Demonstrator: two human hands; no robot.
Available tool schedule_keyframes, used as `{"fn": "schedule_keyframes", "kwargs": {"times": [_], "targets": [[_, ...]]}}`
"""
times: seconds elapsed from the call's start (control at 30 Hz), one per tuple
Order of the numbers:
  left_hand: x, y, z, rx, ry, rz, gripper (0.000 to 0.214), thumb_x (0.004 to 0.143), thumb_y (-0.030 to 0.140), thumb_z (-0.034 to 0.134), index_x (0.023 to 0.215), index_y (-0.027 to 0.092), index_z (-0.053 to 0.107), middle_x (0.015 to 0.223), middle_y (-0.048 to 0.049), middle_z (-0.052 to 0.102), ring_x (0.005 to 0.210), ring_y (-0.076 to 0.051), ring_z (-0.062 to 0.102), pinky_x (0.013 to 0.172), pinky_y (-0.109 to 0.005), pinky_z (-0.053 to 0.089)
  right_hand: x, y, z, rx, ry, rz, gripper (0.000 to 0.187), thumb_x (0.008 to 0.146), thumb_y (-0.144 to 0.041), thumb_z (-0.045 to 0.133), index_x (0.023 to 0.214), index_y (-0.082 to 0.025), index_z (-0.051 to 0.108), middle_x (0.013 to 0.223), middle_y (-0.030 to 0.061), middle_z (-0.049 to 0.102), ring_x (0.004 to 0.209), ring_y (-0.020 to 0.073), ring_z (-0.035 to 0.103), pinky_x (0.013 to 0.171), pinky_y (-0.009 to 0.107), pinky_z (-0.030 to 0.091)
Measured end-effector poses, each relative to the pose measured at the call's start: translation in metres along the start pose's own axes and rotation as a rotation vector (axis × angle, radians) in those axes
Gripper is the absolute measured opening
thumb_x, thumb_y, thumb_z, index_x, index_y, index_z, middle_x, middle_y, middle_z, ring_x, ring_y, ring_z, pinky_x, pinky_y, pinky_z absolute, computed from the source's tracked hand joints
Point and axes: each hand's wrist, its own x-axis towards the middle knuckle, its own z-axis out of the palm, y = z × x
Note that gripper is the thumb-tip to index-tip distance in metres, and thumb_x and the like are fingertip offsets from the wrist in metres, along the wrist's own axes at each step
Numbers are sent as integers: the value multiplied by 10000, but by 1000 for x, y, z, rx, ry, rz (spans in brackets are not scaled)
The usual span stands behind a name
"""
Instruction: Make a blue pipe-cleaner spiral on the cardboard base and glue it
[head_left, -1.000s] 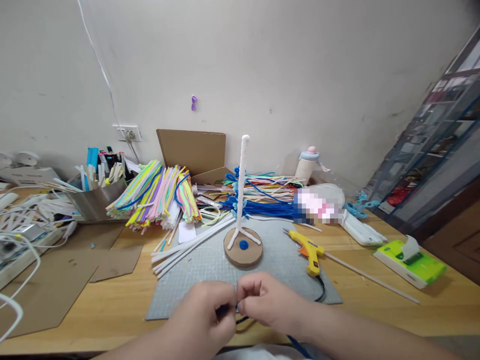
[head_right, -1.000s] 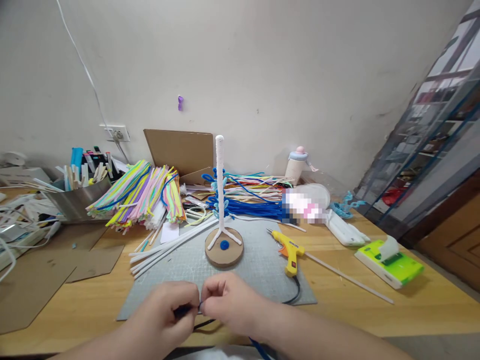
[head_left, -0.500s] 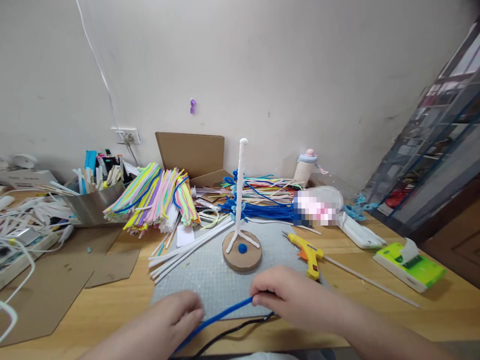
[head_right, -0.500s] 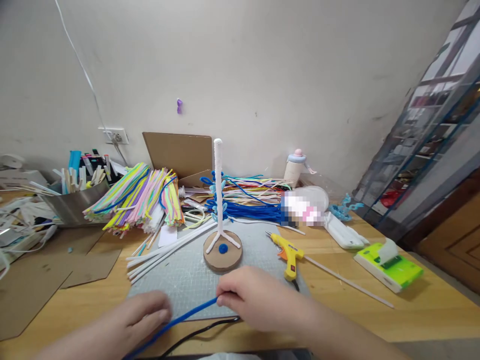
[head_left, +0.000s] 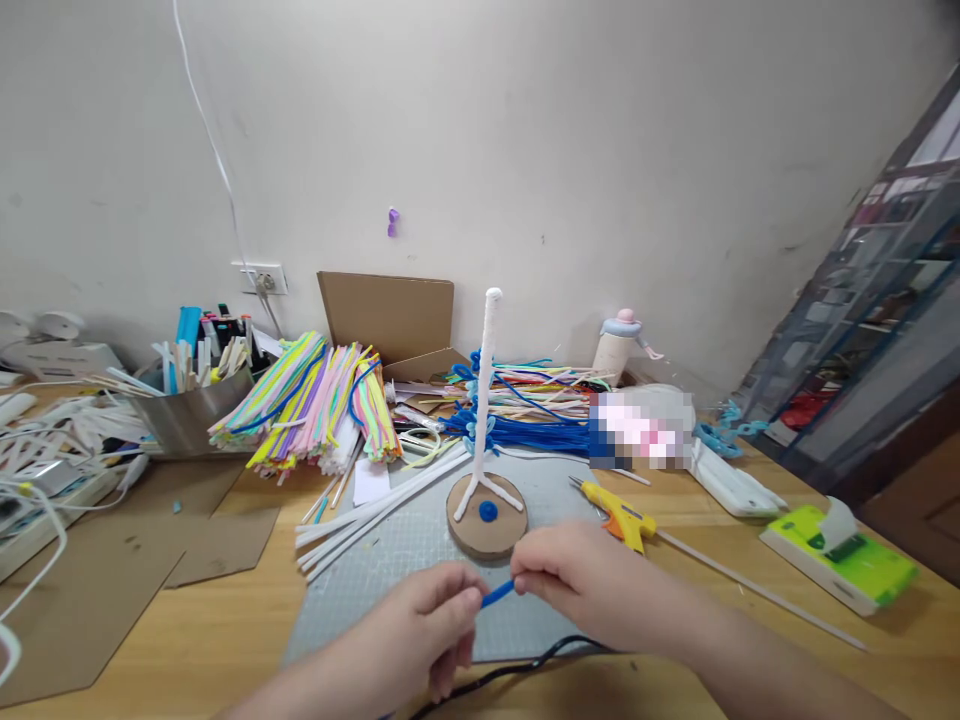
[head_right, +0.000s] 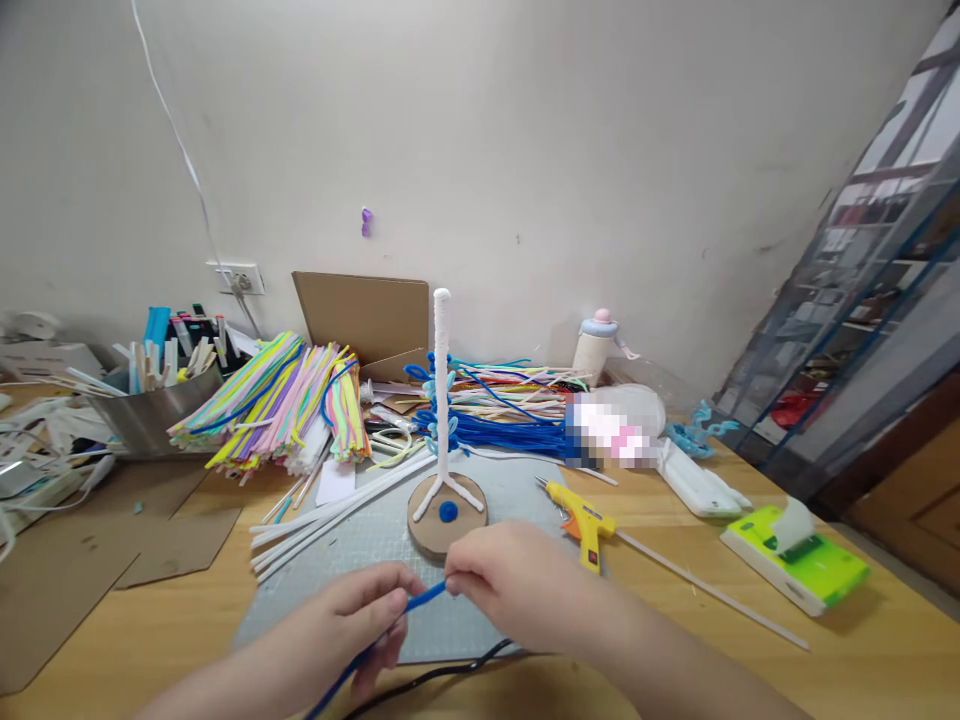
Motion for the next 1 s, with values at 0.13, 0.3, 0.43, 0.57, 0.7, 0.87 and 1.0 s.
{"fn": "schedule_keyframes", "kwargs": {"times": [0.13, 0.3, 0.43, 0.57, 0.7, 0.87, 1.0], "targets": [[13, 3, 10, 34, 113, 76, 394, 740, 555, 538, 713, 162, 515, 500, 93, 332, 459, -68, 253, 435, -203, 183, 4, -7, -1, -9, -44, -62, 243, 895, -235, 445, 823, -213, 677, 799, 5, 694, 729, 138, 592, 593, 222, 332], [12, 1, -7, -136, 84, 3, 496, 645, 655, 598, 732, 173, 520, 401, 131, 235, 382, -54, 154, 407, -212, 92, 25, 48, -39, 45, -47, -24, 210, 867, -219, 467, 797, -203, 665, 771, -14, 674, 739, 137, 583, 647, 217, 379], [11, -7, -24, -297, 119, 12, 534, 617, 695, 623, 716, 193, 469, 376, 145, 217, 336, -33, 111, 377, -189, 72, 78, 119, -64, -60, 306, 319, 260, 897, -229, 408, 869, -151, 655, 862, 48, 675, 825, 179, 589, 721, 265, 419], [9, -4, -27, -410, 223, 95, 482, 658, 620, 657, 737, 197, 440, 440, 128, 304, 347, -15, 123, 367, -159, 94, 140, 168, -62, -102, 395, 461, 213, 896, -258, 505, 1016, -125, 622, 1080, 97, 619, 980, 212, 570, 857, 365, 444], [2, 5, -29, -407, 296, 103, 437, 691, 581, 651, 806, 192, 490, 450, 129, 266, 364, -21, 124, 375, -150, 90, 179, 185, -49, -86, 437, 532, 309, 896, -329, 541, 1158, -165, 539, 1174, 77, 556, 991, 204, 575, 835, 415, 498], [-1, 0, -40, -384, 345, 158, 480, 689, 629, 618, 750, 156, 556, 445, 109, 259, 381, -35, 180, 379, -173, 133, 192, 181, -65, -39, 715, 526, 228, 900, -270, 528, 1086, -151, 583, 1117, 86, 589, 987, 205, 579, 855, 408, 483], [0, -6, -40, -375, 368, 209, 538, 665, 620, 657, 899, 139, 601, 499, 91, 307, 429, -49, 225, 398, -187, 158, 177, 160, -115, -11, 1075, 389, 320, 928, -146, 303, 1121, -129, 558, 1088, 120, 601, 1033, 177, 565, 880, 320, 446]]}}
